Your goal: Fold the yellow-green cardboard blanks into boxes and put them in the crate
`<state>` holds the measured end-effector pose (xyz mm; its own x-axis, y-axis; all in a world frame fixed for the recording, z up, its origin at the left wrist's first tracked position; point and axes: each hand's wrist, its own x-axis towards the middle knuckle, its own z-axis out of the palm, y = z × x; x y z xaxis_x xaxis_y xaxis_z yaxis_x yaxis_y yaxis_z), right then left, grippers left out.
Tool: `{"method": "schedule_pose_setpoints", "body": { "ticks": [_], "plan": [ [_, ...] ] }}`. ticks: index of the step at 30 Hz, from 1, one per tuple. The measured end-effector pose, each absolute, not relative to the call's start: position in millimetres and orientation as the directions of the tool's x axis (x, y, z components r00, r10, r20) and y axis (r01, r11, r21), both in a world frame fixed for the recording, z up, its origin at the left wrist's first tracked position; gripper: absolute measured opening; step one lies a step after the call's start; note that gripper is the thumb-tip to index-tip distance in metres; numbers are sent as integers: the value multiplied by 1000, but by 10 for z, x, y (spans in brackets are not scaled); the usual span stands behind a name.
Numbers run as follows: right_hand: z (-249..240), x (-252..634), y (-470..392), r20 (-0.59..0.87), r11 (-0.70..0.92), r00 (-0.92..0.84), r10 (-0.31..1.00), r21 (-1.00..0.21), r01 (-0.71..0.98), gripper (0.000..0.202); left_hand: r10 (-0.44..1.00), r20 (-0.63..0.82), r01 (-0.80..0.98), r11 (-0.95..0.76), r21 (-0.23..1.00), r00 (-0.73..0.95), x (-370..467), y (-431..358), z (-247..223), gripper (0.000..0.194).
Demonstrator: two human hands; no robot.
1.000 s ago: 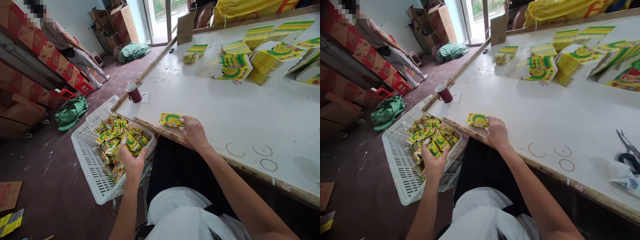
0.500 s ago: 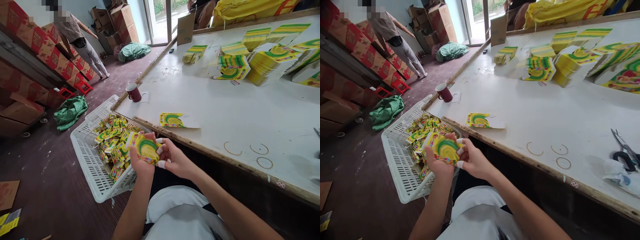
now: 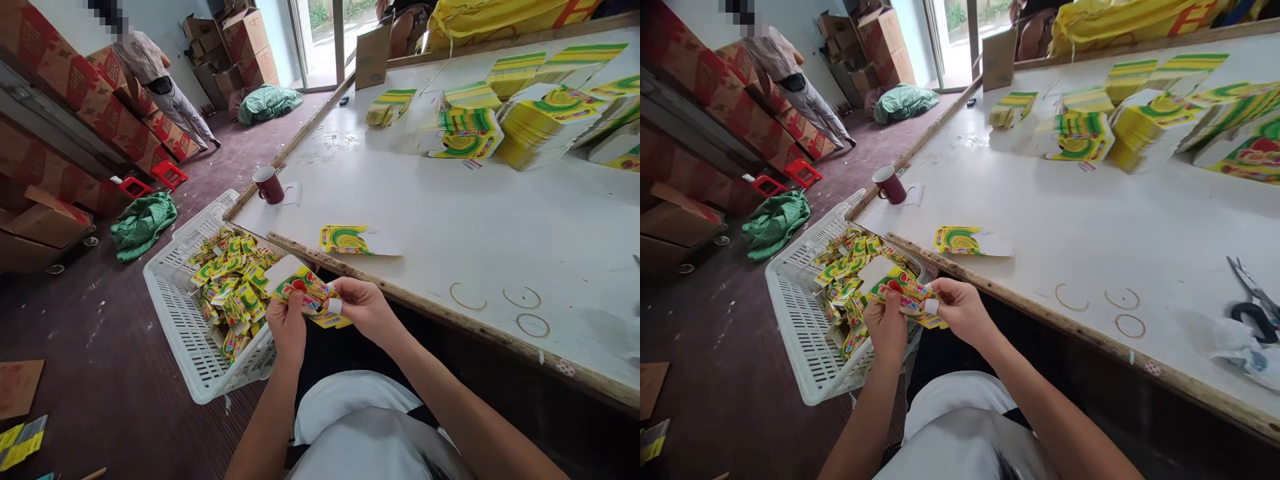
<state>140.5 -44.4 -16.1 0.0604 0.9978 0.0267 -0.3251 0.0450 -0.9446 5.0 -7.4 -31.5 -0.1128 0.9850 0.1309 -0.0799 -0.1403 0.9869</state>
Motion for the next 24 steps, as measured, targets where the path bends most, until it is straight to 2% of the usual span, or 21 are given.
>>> {"method": "schedule_pose_setpoints", "body": {
  "ticks": [3, 5, 7, 8, 10, 12, 13, 15, 17, 18, 20, 21, 24],
  "plan": [
    [-210, 1551, -416, 100, 128, 203, 974, -983, -130, 22, 995, 73, -35, -75, 997, -62, -88, 67, -273, 59],
    [-228, 1672, -414, 249, 208, 292, 924, -964, 164, 12, 991, 118, -5, -118, 993, -56, -217, 170, -183, 80],
    [-214, 1757, -432, 449, 273, 242, 860, -806, 525, 22, 972, 234, 121, -231, 965, -8, -329, 219, -64, 95],
    [-196, 1772, -448, 521, 312, 159, 839, -699, 643, 27, 956, 287, 222, -294, 930, 62, -360, 215, -3, 98],
    [-148, 1747, -486, 583, 426, -31, 812, -556, 714, 30, 914, 302, 418, -395, 818, 271, -352, 157, 101, 101],
    [-106, 1677, -523, 616, 508, -110, 780, -521, 686, 28, 867, 179, 532, -434, 727, 464, -264, 67, 157, 90],
    [-94, 1641, -538, 632, 501, -60, 773, -550, 668, 27, 856, 117, 568, -429, 703, 503, -206, 23, 163, 80],
    [-93, 1584, -553, 608, 406, 206, 766, -708, 578, 42, 871, 69, 624, -401, 671, 486, -98, -45, 135, 64],
    [-114, 1548, -552, 434, 316, 439, 787, -894, 317, 64, 902, 121, 661, -389, 642, 414, -29, -89, 74, 64],
    [-128, 1531, -546, 314, 282, 457, 832, -949, 139, 67, 905, 155, 663, -399, 633, 397, -10, -106, 42, 67],
    [-150, 1489, -531, 125, 191, 334, 934, -966, -173, 59, 897, 197, 646, -425, 634, 396, 8, -134, -11, 73],
    [-155, 1464, -522, 71, 143, 261, 963, -952, -271, 53, 893, 205, 638, -433, 637, 401, 10, -147, -29, 76],
    [-147, 1395, -494, -41, 52, 214, 976, -910, -411, 39, 885, 194, 627, -440, 643, 423, 11, -190, -49, 82]
  ]
}}
